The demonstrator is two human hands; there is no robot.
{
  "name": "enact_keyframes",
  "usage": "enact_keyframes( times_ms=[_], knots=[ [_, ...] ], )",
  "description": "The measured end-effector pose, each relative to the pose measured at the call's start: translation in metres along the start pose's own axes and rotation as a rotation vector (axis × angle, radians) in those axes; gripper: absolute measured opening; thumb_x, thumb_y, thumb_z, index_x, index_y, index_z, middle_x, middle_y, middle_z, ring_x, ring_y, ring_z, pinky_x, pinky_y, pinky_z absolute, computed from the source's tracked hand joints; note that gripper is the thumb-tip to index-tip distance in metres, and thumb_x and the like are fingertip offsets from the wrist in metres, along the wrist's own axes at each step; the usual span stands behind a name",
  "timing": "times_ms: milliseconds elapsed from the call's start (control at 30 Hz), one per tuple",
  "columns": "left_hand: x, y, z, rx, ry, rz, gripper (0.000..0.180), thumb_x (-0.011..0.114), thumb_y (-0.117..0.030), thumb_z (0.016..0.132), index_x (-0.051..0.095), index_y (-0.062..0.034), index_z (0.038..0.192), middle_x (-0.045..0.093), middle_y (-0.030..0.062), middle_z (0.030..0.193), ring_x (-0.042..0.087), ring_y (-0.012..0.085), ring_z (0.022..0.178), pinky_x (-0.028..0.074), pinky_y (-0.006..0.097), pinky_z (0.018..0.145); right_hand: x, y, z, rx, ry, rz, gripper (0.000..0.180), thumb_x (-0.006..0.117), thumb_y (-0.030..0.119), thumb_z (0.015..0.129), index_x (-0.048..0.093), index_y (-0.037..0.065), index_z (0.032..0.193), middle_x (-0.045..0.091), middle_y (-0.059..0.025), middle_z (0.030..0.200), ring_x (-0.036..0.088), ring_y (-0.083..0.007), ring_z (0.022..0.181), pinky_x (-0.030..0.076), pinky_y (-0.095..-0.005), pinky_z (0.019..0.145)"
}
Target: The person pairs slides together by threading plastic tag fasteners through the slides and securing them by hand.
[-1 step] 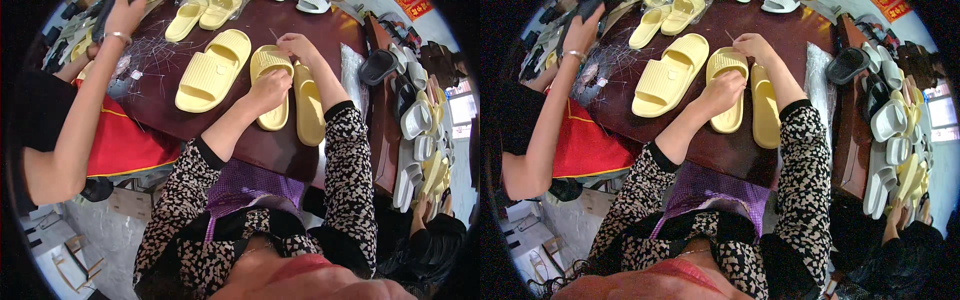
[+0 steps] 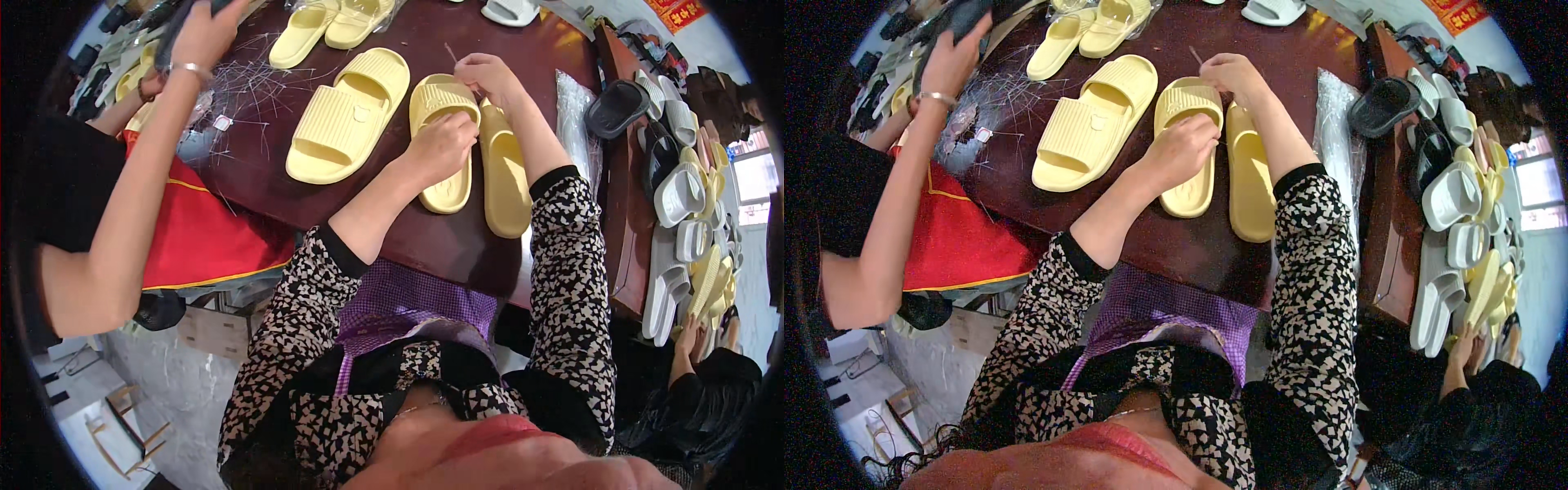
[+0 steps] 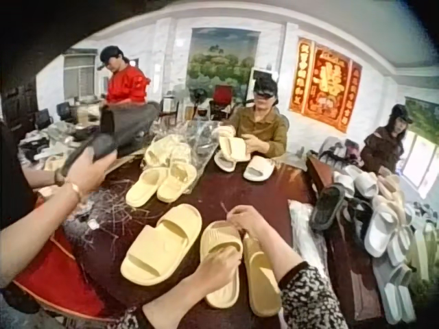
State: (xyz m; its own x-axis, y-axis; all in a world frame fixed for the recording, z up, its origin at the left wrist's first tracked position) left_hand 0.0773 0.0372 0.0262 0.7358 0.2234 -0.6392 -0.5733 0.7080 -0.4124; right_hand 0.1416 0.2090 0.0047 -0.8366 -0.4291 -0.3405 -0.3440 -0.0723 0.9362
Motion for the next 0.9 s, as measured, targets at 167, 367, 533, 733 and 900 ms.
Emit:
enact_keyframes(
  times_ms=[167, 367, 533, 733, 900],
  knots=[
    [-0.038, -0.029, 0.005, 0.215, -0.351, -0.014, 0.015, 0.054, -0.002, 0.081, 0.057, 0.0006, 0.095, 0.061, 0.0131, 0.099, 0.061, 0.0245, 0.081, 0.051, 0.033, 0.07, -0.035, 0.004, -0.028, -0.041, -0.199, 0.249, 0.007, 0.06, 0.008, 0.082, 0.062, 0.002, 0.086, 0.06, -0.0035, 0.075, 0.054, -0.01, 0.068, 0.046, -0.0235, 0.063],
    [-0.051, 0.026, 0.003, -0.245, -0.381, -0.348, 0.019, 0.054, -0.002, 0.083, 0.056, -0.0001, 0.102, 0.064, 0.0071, 0.097, 0.06, 0.0122, 0.075, 0.05, 0.022, 0.063, 0.006, 0.043, -0.088, -0.254, 0.074, 0.28, 0.004, 0.058, 0.004, 0.083, 0.059, 0.001, 0.086, 0.06, -0.0032, 0.075, 0.054, -0.0092, 0.069, 0.046, -0.0225, 0.063],
    [-0.031, 0.039, 0.005, -0.523, -0.178, -0.994, 0.018, 0.055, -0.005, 0.085, 0.056, 0.0018, 0.102, 0.063, 0.0046, 0.086, 0.056, 0.0068, 0.066, 0.046, 0.019, 0.058, 0.035, 0.052, -0.11, -0.241, 0.118, 0.173, 0.004, 0.058, 0.005, 0.084, 0.059, 0.001, 0.086, 0.06, -0.003, 0.076, 0.054, -0.0085, 0.07, 0.046, -0.0226, 0.066],
    [-0.014, 0.053, -0.002, -0.633, -0.069, -0.994, 0.013, 0.057, -0.007, 0.085, 0.059, 0.0017, 0.095, 0.062, 0.0044, 0.078, 0.051, 0.0042, 0.056, 0.041, 0.017, 0.05, 0.026, 0.039, -0.111, -0.3, -0.156, 0.268, 0.006, 0.057, 0.006, 0.085, 0.061, 0.0, 0.086, 0.061, -0.0015, 0.076, 0.053, -0.0068, 0.069, 0.045, -0.0215, 0.064],
    [-0.01, 0.054, -0.004, -0.74, -0.062, -1.05, 0.01, 0.058, -0.008, 0.084, 0.061, -0.001, 0.091, 0.06, 0.0035, 0.071, 0.047, 0.0026, 0.049, 0.036, 0.015, 0.045, 0.024, 0.042, -0.122, -0.321, -0.261, 0.273, 0.009, 0.057, 0.007, 0.085, 0.062, 0.0, 0.088, 0.06, 0.0, 0.073, 0.052, -0.006, 0.067, 0.044, -0.0202, 0.062]
  ],
)
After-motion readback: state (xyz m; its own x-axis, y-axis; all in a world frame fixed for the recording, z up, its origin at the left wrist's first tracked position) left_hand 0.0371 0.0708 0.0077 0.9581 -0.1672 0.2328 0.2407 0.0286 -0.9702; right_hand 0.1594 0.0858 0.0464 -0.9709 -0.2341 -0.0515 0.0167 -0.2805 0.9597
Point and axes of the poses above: each hand's wrist, its own z-axis towards the middle knuckle, its own x-axis out of the palm, y = z × x, the point moved 8 cm from there along z, towards the middle knuckle
